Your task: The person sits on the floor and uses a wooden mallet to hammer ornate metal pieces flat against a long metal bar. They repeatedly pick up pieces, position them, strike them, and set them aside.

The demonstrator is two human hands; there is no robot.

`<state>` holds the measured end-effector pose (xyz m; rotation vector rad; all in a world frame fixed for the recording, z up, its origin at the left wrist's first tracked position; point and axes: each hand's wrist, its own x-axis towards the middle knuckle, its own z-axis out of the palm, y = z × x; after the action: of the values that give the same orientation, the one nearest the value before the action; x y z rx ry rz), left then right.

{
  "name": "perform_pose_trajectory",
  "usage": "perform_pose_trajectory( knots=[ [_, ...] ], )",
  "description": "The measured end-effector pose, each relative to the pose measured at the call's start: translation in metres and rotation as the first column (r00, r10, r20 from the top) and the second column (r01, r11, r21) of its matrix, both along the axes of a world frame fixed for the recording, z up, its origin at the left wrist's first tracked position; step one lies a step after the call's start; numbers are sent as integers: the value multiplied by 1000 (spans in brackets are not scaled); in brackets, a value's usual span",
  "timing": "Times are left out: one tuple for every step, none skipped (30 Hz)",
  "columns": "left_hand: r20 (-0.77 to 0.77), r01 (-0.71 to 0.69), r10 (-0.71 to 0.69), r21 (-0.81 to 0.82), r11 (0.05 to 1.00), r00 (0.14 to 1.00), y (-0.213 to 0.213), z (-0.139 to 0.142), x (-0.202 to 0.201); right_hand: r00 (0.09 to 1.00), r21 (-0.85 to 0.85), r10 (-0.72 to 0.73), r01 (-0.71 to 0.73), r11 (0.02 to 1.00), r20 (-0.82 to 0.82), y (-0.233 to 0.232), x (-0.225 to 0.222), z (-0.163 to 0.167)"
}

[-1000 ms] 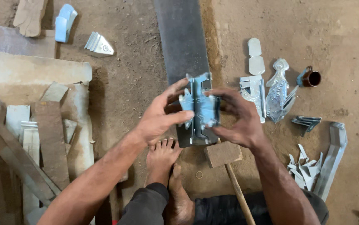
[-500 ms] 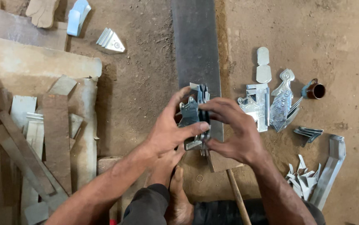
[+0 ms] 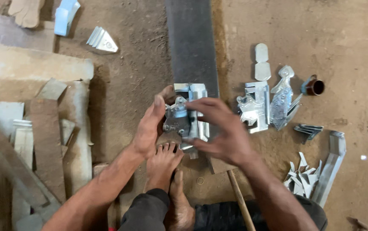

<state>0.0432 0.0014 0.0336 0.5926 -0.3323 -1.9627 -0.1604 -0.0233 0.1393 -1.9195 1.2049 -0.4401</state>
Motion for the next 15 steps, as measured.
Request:
perform_pose_trajectory(
  knots=[
    [207,32,-14,-82,996,978,1,5,-2,999,-27,35,-35,999,-15,1,7,-2],
    [407,76,-6,-155,985,913,3,9,-2,997,-51,72,-73,996,-29,2,10,-5],
    [590,128,22,-212,969,807,2,12,-3,993,-69,112,-115,991,-40,2,10,-10],
    [606,148,-12,-176,973,795,2,14,-2,996,-25,86,-86,996,16,3,6,-16],
    [621,167,-45,-139,976,782,0,13,-1,996,21,58,-60,998,72,3,-3,-21],
    [634,185,-78,-104,977,770,-2,11,0,992,68,28,-37,997,125,3,-12,-28],
    [640,182,-72,-108,977,765,-4,7,3,975,96,9,-31,995,224,3,-24,-33],
    [647,174,-62,-111,979,760,-6,1,5,947,126,-9,-33,991,320,2,-35,-38],
    [655,168,-52,-115,979,754,-7,-6,9,910,155,-31,-37,987,414,0,-44,-42],
    [708,143,-66,-50,988,704,-9,-13,10,866,188,-73,-24,982,495,-2,-53,-43],
    [756,117,-83,8,993,650,-9,-20,11,813,217,-116,-12,976,570,-5,-59,-43],
    [799,82,-103,68,994,593,-10,-27,12,753,248,-157,-8,969,639,-8,-64,-40],
    [745,45,-68,51,998,664,-10,-32,13,755,231,-144,-10,973,640,-9,-63,-37],
    [684,8,-35,42,999,729,-9,-35,14,757,218,-134,-11,976,640,-10,-60,-33],
    [619,-28,5,29,999,785,-8,-37,14,757,198,-121,-11,980,642,-11,-54,-29]
  ],
)
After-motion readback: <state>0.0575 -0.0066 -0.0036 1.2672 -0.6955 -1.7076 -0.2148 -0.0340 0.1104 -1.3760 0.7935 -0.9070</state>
